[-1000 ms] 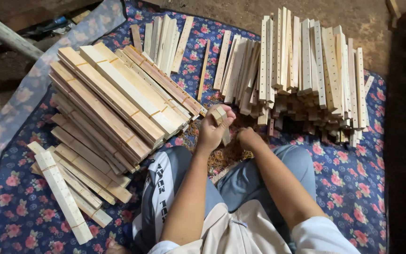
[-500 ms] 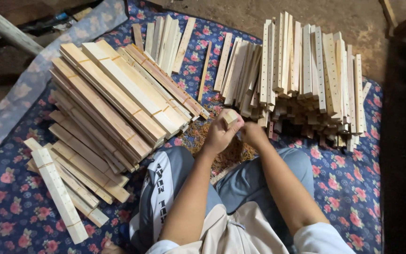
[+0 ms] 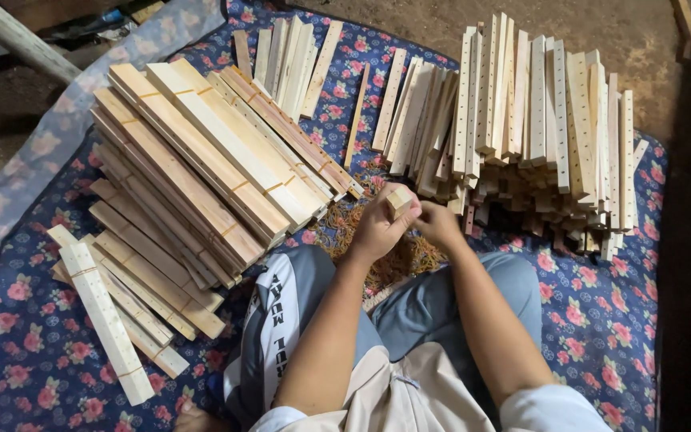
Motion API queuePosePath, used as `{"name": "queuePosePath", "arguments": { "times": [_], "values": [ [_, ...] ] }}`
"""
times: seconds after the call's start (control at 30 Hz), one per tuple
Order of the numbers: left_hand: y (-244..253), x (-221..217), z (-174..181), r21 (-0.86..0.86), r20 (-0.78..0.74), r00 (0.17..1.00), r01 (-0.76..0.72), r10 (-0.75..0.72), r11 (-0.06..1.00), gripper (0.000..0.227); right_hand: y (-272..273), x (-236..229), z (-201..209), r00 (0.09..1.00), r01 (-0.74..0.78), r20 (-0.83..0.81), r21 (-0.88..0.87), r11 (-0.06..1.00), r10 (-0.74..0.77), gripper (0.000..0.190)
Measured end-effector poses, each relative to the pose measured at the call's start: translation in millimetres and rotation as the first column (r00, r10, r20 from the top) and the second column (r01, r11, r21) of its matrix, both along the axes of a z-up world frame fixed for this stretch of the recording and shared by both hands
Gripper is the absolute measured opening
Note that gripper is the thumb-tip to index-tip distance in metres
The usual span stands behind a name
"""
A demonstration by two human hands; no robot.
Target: Bundling wooden slats together using rubber bands
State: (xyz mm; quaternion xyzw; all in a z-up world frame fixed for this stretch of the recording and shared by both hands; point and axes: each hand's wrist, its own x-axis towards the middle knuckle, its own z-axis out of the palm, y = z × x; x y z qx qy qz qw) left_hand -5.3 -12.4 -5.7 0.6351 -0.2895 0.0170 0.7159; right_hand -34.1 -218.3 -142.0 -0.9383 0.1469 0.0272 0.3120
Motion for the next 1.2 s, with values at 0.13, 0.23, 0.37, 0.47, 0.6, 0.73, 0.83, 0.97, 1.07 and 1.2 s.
{"name": "queuePosePath", "arguments": {
  "times": [0.13, 0.23, 0.37, 0.47, 0.6, 0.73, 0.83, 0.97, 1.07, 1.2],
  "values": [
    [2, -1, 7, 0.112, -0.033, 0.999, 0.034, -0.030, 0.993, 0.026, 29, -27, 102, 0.973, 0.041, 0.162, 0.576, 0.816, -0.163, 0.019],
    [-2, -2, 9, 0.139, 0.023, 1.000, 0.003, -0.006, 0.990, 0.041, 23, -33, 114, 0.943, -0.036, 0.264, 0.686, 0.727, -0.202, 0.020],
    [-22, -1, -26, 0.250, -0.163, 0.986, 0.012, 0.030, 0.968, 0.041, 43, -40, 146, 0.871, -0.231, 0.377, 0.881, 0.413, -0.317, 0.019],
    [-31, 1, -23, 0.280, -0.235, 0.971, 0.030, 0.038, 0.959, 0.044, 40, -36, 143, 0.861, -0.386, 0.371, 0.922, 0.028, -0.349, 0.025],
    [-20, 6, -9, 0.244, -0.246, 0.968, 0.026, 0.037, 0.969, 0.034, 40, -39, 192, 0.809, -0.513, 0.441, 0.852, -0.102, -0.388, 0.062],
    [-20, 3, 13, 0.239, -0.256, 0.967, 0.060, 0.003, 0.969, 0.030, 12, -32, 205, 0.739, -0.526, 0.584, 0.811, 0.255, -0.336, 0.063],
    [-40, 8, -14, 0.224, -0.197, 0.980, 0.059, -0.014, 0.973, 0.034, 14, -25, 212, 0.666, -0.293, 0.682, 0.613, 0.734, -0.303, 0.038],
    [-36, 5, 10, 0.253, -0.275, 0.961, 0.104, -0.031, 0.962, 0.056, 18, -18, 192, 0.786, -0.211, 0.534, 0.704, 0.678, -0.311, 0.043],
    [-37, 6, 15, 0.132, -0.292, 0.955, 0.103, -0.061, 0.986, 0.046, 25, -22, 182, 0.829, -0.228, 0.420, 0.857, 0.461, -0.370, 0.040],
    [-43, 14, -1, -0.082, -0.315, 0.933, 0.158, -0.176, 0.984, 0.035, 13, -23, 168, 0.863, -0.257, 0.334, 0.936, 0.240, -0.380, 0.038]
  ]
}}
